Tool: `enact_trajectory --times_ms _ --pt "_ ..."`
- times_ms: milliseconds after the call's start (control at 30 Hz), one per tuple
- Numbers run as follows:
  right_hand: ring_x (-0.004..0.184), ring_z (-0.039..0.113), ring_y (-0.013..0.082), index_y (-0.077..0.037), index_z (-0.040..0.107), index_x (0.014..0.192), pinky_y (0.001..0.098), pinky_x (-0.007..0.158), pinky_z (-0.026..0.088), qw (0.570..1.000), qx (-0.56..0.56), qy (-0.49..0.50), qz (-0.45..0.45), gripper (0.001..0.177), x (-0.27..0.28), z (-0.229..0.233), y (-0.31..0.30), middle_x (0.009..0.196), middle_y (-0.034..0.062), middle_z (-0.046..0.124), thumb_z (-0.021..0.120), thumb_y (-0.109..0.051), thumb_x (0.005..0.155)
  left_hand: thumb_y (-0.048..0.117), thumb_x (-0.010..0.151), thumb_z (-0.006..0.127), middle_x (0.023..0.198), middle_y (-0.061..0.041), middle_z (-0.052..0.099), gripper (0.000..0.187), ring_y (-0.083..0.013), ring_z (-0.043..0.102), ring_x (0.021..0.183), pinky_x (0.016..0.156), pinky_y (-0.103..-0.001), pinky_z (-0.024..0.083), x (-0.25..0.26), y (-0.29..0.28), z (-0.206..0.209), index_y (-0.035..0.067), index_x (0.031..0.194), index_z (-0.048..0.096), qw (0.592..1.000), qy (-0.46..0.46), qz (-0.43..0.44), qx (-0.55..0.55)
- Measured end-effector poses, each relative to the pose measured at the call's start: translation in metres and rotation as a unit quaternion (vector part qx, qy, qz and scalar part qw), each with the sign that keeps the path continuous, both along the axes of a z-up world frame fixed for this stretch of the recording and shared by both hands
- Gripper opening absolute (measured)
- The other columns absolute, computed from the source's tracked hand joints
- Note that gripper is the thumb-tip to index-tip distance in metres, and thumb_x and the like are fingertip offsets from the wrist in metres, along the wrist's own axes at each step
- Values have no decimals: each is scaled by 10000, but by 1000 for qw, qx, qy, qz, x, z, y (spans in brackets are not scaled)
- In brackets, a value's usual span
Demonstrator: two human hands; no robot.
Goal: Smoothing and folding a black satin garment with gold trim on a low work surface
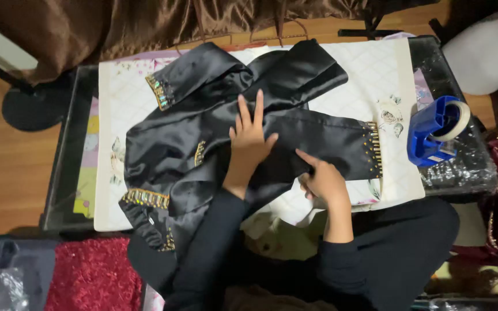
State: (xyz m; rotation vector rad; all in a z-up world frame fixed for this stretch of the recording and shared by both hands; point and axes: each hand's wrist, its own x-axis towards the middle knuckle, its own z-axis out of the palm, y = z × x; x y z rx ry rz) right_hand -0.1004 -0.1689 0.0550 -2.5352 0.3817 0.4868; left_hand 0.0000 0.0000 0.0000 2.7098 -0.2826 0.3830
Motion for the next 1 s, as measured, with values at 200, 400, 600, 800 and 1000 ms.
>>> enact_trajectory --times_ms 200,400,600,800,1000 --pt "1072 672 505 -331 639 1240 584 931 550 992 22 -87 -85 255 27 -14 2 1088 267 724 538 -259 1017 634 925 616 1395 -287 575 944 -404 650 1203 972 -558 501 -17 61 6 85 1616 281 992 119 17 32" --pt "1176 648 433 -348 368 1331 589 1034 498 990 6 8 -141 381 45 -43 19 1288 169 631 540 -336 992 815 570 783 1664 -80 316 1400 -259 309 1532 1098 -623 401 -71 122 56 274 1658 87 929 369 1 31" --pt "1121 670 493 -184 425 1284 645 964 505 988 -10 22 -155 474 51 -93 3 1148 244 693 653 -313 890 586 642 914 1436 -163 571 1389 -341 518 1381 1249 -519 224 -103 151 46 274 1662 24 913 395 57 82" --pt "920 696 514 -50 593 909 531 824 547 964 88 -186 -167 140 37 -44 19 795 287 677 624 22 792 381 731 850 1186 -123 754 765 -336 702 1161 988 -521 538 -81 155 39 223 1431 585 911 399 85 63" --pt "689 553 454 -124 429 756 482 721 472 889 150 -404 -156 179 62 -9 46 661 226 565 565 -12 792 115 827 688 751 -116 662 186 -400 699 833 752 -524 561 -54 146 143 215 961 769 979 -11 203 22"
